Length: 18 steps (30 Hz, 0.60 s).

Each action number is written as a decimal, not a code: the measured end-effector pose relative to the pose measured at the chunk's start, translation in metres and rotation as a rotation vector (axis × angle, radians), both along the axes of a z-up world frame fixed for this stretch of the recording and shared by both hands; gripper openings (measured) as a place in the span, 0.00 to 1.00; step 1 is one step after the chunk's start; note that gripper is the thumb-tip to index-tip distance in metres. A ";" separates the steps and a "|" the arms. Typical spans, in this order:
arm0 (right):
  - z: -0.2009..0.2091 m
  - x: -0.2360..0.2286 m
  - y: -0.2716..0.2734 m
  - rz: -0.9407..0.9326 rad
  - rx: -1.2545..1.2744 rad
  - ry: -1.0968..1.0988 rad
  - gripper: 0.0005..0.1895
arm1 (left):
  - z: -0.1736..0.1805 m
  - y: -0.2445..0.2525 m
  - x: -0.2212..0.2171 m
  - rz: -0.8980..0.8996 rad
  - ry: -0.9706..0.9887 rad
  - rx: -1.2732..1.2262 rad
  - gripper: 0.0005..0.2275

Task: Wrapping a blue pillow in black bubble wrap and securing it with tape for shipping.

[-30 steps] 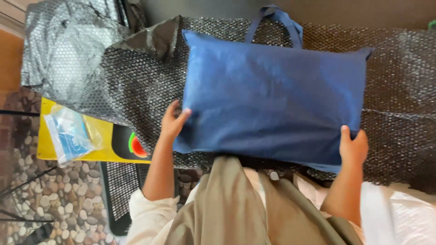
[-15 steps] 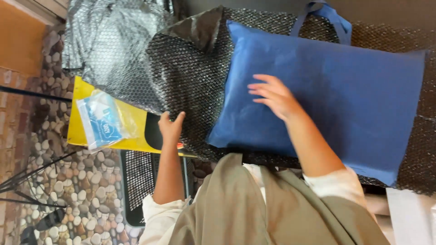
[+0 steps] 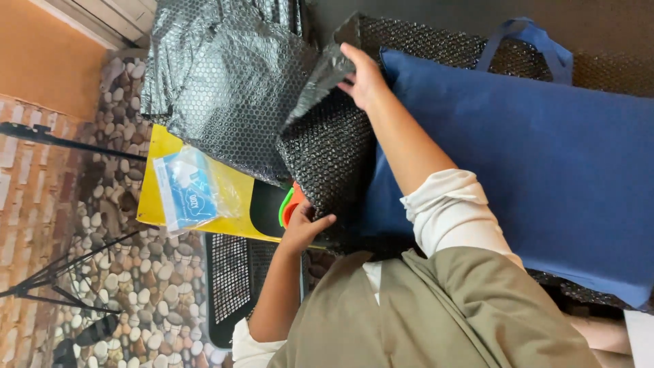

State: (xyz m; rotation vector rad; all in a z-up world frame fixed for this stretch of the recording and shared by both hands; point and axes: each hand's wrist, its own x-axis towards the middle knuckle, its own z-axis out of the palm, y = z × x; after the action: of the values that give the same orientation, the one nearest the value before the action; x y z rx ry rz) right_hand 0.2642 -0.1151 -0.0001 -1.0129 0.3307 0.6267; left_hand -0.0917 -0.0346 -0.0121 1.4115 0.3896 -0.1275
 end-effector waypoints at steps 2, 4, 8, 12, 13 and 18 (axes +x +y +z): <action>0.005 0.021 -0.027 -0.023 -0.017 -0.083 0.15 | 0.008 -0.001 -0.009 -0.048 -0.109 -0.033 0.18; 0.005 0.049 -0.065 -0.219 -0.328 -0.658 0.14 | 0.032 -0.007 -0.015 -0.202 -0.335 0.113 0.18; 0.020 0.084 -0.180 -0.243 -0.581 -0.736 0.15 | 0.067 -0.037 -0.022 -0.306 -0.388 0.230 0.19; 0.016 0.079 -0.272 0.066 -1.003 -0.946 0.21 | 0.079 -0.089 -0.021 -0.495 -0.218 0.455 0.17; 0.017 0.074 -0.285 0.111 -1.090 -0.964 0.19 | 0.082 -0.103 -0.018 -0.553 -0.235 0.546 0.18; -0.064 0.077 -0.324 0.017 -1.285 -1.173 0.13 | 0.043 -0.181 -0.008 -0.725 -0.419 0.772 0.19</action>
State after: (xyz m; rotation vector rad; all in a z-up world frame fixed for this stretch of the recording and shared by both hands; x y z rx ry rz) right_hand 0.3411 -0.4389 -0.0638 -2.3968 -0.4120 -0.3562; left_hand -0.0993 -0.2160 0.0309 2.2360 -0.4984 -0.2800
